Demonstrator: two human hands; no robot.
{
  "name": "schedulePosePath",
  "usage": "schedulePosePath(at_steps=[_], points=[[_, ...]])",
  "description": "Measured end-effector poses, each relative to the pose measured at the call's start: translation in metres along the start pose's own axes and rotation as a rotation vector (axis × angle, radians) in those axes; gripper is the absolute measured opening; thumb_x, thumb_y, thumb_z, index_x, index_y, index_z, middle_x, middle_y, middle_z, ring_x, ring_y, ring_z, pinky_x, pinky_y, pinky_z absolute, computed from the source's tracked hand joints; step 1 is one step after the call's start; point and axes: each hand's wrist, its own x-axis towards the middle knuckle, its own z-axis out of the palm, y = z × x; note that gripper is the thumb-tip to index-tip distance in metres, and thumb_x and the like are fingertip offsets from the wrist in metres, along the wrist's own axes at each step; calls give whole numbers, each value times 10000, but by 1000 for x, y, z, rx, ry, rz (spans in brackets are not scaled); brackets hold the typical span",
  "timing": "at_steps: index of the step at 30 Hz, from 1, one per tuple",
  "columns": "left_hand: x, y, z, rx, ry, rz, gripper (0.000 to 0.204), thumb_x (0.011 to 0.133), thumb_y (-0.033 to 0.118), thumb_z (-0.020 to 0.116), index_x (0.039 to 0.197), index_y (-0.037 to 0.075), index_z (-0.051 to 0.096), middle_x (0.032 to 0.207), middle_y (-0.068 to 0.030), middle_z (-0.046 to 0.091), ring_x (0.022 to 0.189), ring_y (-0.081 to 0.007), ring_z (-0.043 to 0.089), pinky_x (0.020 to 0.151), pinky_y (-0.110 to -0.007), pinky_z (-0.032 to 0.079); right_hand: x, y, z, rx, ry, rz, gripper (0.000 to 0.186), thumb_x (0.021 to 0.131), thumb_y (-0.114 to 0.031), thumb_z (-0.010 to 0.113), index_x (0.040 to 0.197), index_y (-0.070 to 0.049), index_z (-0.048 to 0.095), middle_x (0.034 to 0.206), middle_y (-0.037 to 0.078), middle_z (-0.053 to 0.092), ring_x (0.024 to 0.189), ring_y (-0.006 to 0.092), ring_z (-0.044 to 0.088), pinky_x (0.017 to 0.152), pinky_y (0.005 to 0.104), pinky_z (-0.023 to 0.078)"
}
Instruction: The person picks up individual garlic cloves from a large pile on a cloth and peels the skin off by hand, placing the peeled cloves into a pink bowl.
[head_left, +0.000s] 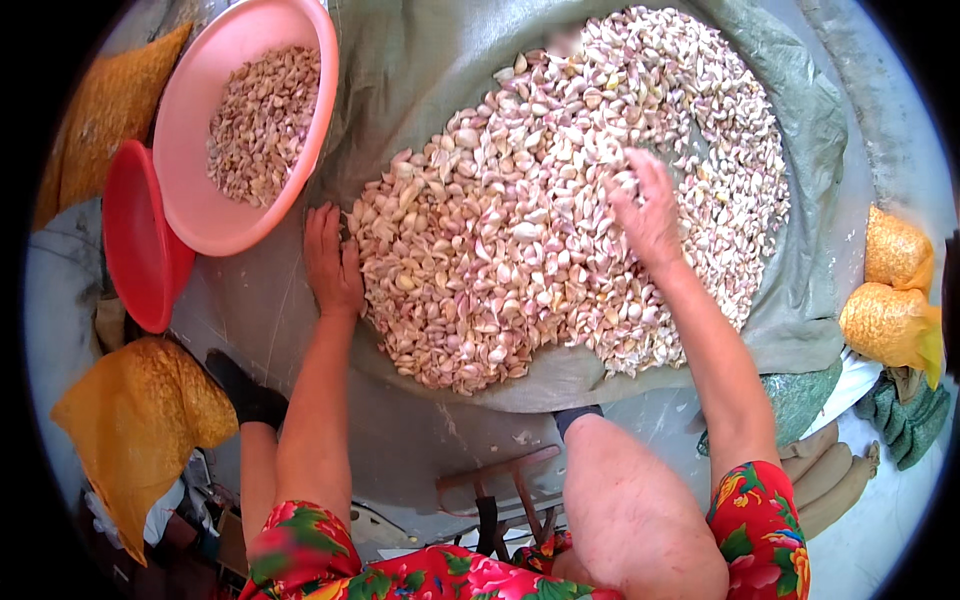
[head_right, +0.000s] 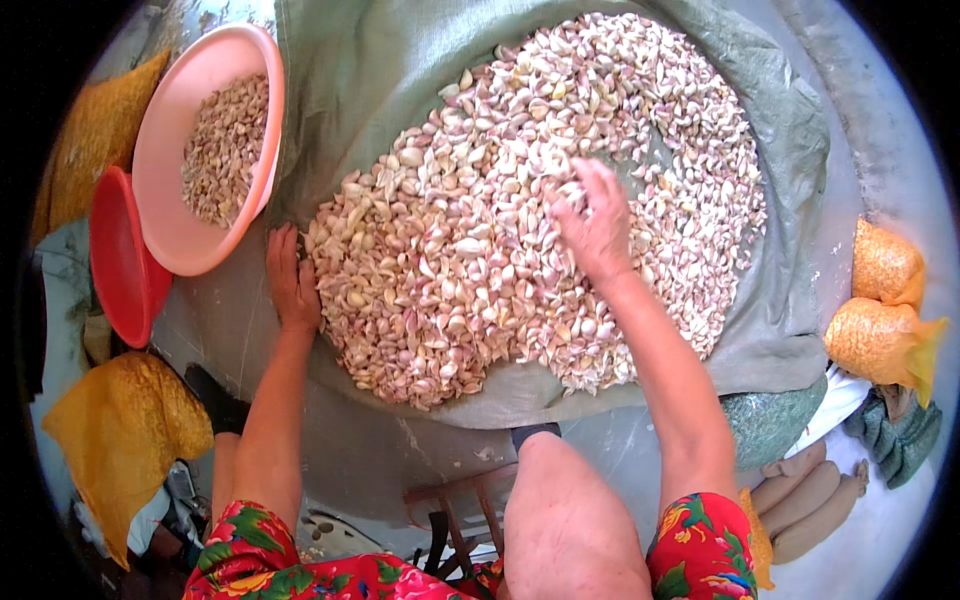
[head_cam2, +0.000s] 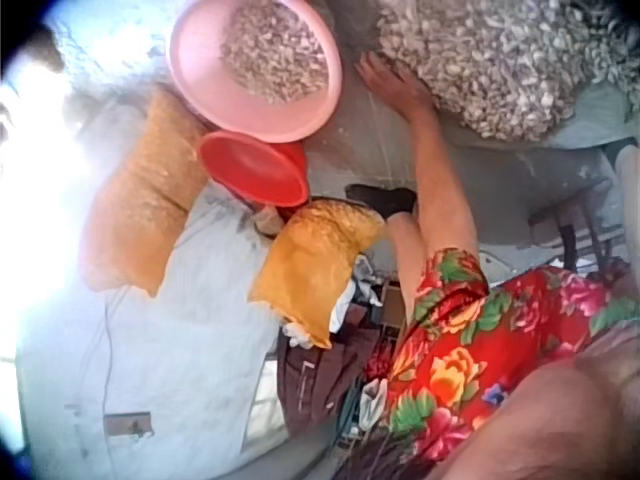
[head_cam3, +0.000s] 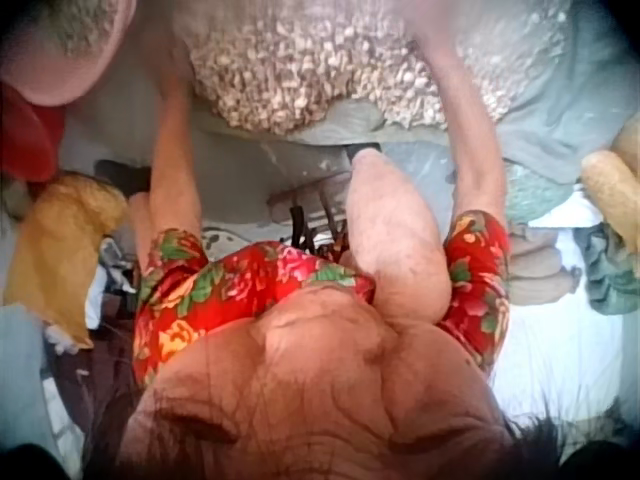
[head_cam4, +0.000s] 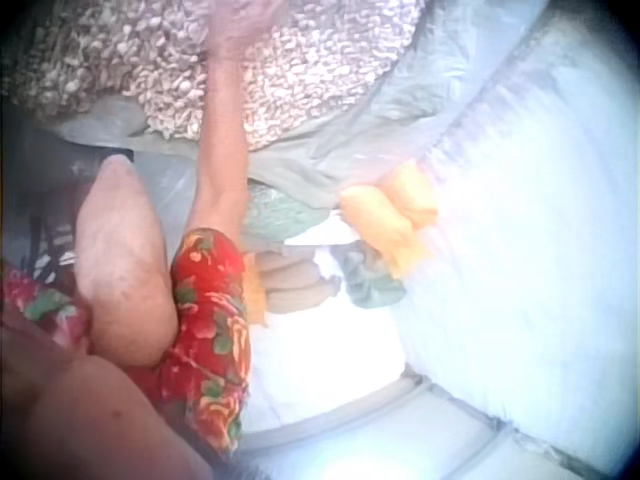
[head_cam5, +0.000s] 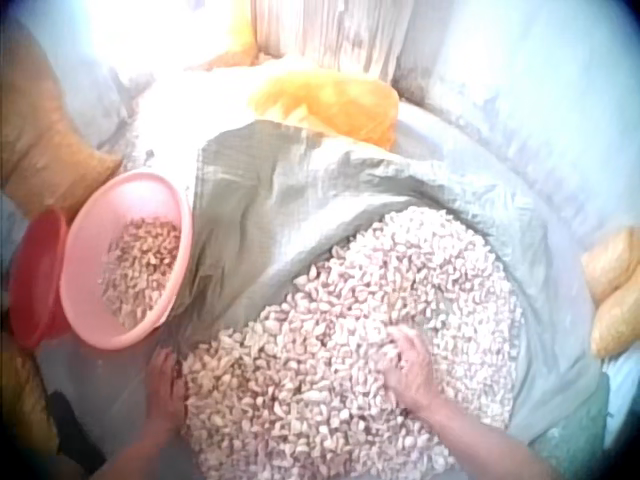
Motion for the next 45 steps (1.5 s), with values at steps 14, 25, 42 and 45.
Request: schedulePosePath(at_steps=[14, 25, 42, 45], points=[[-1, 8, -2, 63, -12, -38, 483, 990, 250, 456, 1425, 40, 468, 1483, -164, 454, 1395, -406, 379, 1157, -498, 284, 80, -64, -14, -291, -70, -456, 401, 912, -442, 635, 1190, -160, 695, 1385, 135, 584, 1290, 302, 519, 1090, 456, 454], [3, 11, 1, 42, -23, -37, 501, 969, 224, 503, 1436, 51, 447, 1487, -147, 437, 1405, -395, 362, 1162, -503, 276, 171, -31, 13, -476, -51, -162, 609, 798, -593, 685, 1336, -312, 632, 1477, 60, 477, 1358, 327, 399, 1153, 501, 371], [4, 13, 0, 53, -36, -30, 474, 1009, 202, 423, 1451, 33, 441, 1511, -151, 432, 1429, -374, 338, 1171, -476, 266, -80, 5, -51, -278, -244, -338, 520, 851, -479, 680, 1303, -228, 628, 1460, 98, 478, 1402, 389, 345, 1169, 583, 213], [4, 14, 1, 39, -33, -34, 484, 974, 165, 455, 1440, 33, 444, 1503, -147, 432, 1420, -382, 341, 1172, -485, 265, -94, 17, -67, -289, -233, -358, 413, 826, -403, 730, 1192, -215, 696, 1390, 84, 535, 1382, 380, 384, 1157, 568, 228]])
